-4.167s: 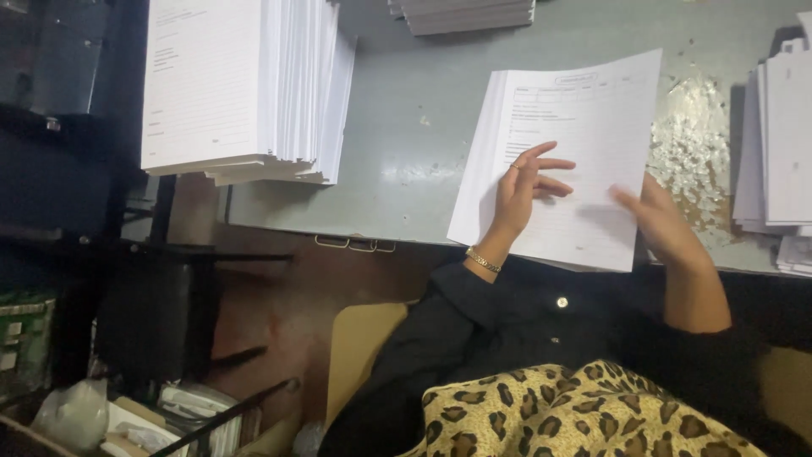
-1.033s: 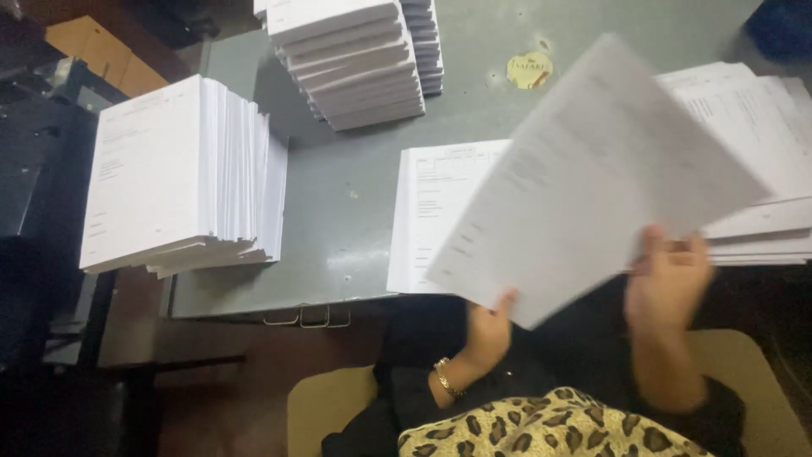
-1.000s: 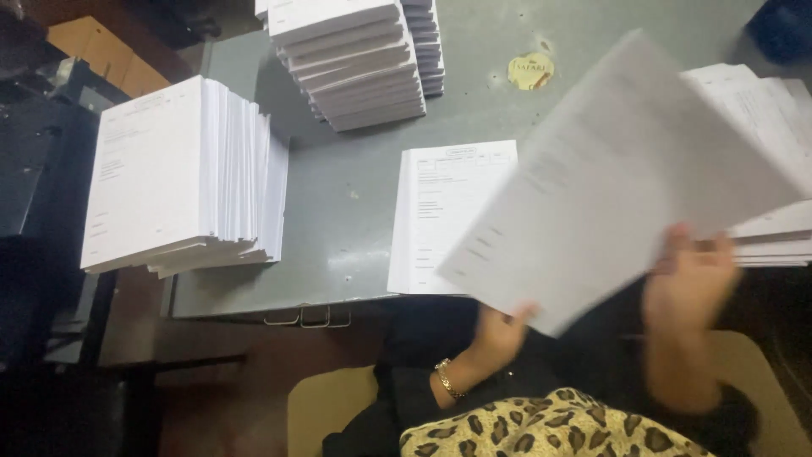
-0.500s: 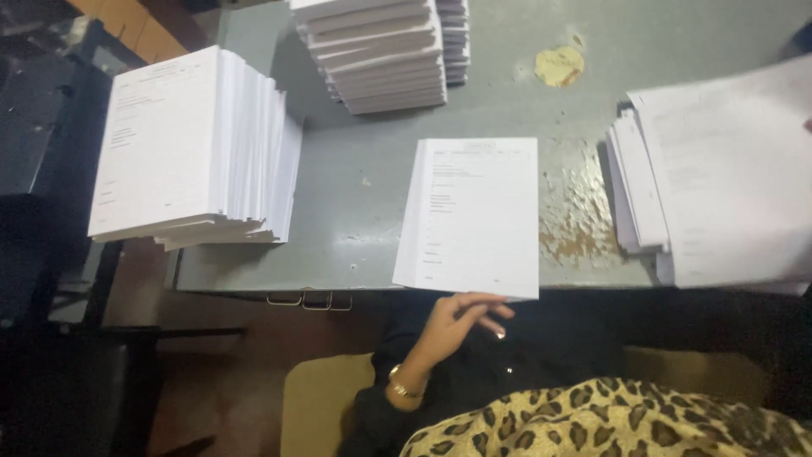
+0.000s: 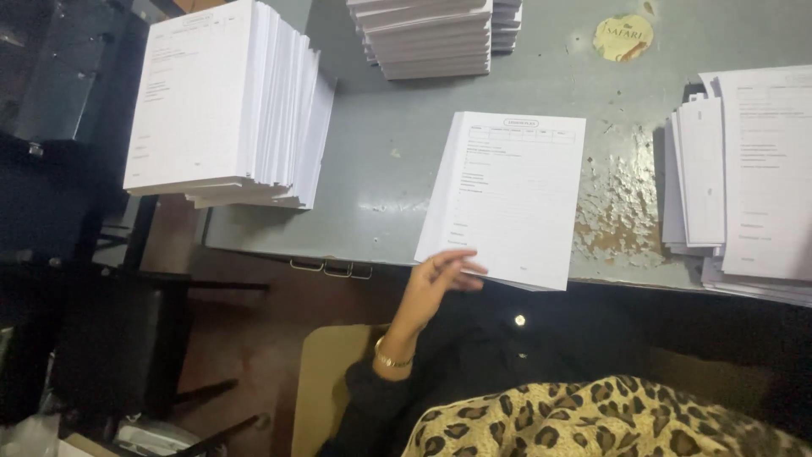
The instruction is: A person is sorting and inspecting stacks of printed documents on a production table, flipping through pages to verify content.
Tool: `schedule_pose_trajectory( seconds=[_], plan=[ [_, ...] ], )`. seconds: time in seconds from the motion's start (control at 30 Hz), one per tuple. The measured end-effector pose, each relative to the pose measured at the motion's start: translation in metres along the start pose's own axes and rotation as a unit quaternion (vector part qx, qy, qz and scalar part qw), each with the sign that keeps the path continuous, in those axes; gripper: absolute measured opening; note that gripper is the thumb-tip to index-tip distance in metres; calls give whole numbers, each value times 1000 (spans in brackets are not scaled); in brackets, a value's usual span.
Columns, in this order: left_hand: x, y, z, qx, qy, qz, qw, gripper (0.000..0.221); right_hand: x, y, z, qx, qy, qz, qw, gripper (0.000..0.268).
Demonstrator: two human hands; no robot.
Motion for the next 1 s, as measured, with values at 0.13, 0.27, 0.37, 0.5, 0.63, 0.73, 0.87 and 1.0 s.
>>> schedule_pose_trajectory(
  seconds=[0.13, 0.27, 0.37, 0.5, 0.63, 0.73, 0.87, 1.0],
  plan=[
    [-13, 11, -55, -81, 98, 72, 989, 34, -12, 67, 28, 42, 46, 26, 998, 50],
    [-23, 26, -103, -64, 129, 41, 989, 31, -23, 139, 50, 66, 73, 44, 994, 56],
    [3, 22, -127, -112, 121, 5, 986, 28, -57, 201, 58, 166, 185, 142, 958, 46],
    [44, 12, -140, -118, 152, -7, 981, 25, -74, 232, 55, 91, 147, -32, 984, 51],
    [48, 14, -141, -115, 135, -85, 981, 22, -81, 245, 45, 43, 111, -100, 988, 41],
    [57, 11, -143, -114, 132, -70, 982, 22, -95, 244, 38, 22, 77, -117, 990, 38],
    [50, 11, -138, -112, 129, -81, 982, 22, -102, 236, 28, -13, 22, -104, 994, 36],
    [52, 11, -140, -100, 127, -79, 984, 22, -80, 244, 18, -60, -3, -121, 991, 38]
  ],
)
Point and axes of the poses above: each hand's wrist, its own z-axis away from the middle knuckle, its own y-axis out of the palm, x = y × z, the point moved 4 cm from there along -z, towards the middle knuckle, and after that the axes turned 6 degrees about x, right-handed, at the moved point
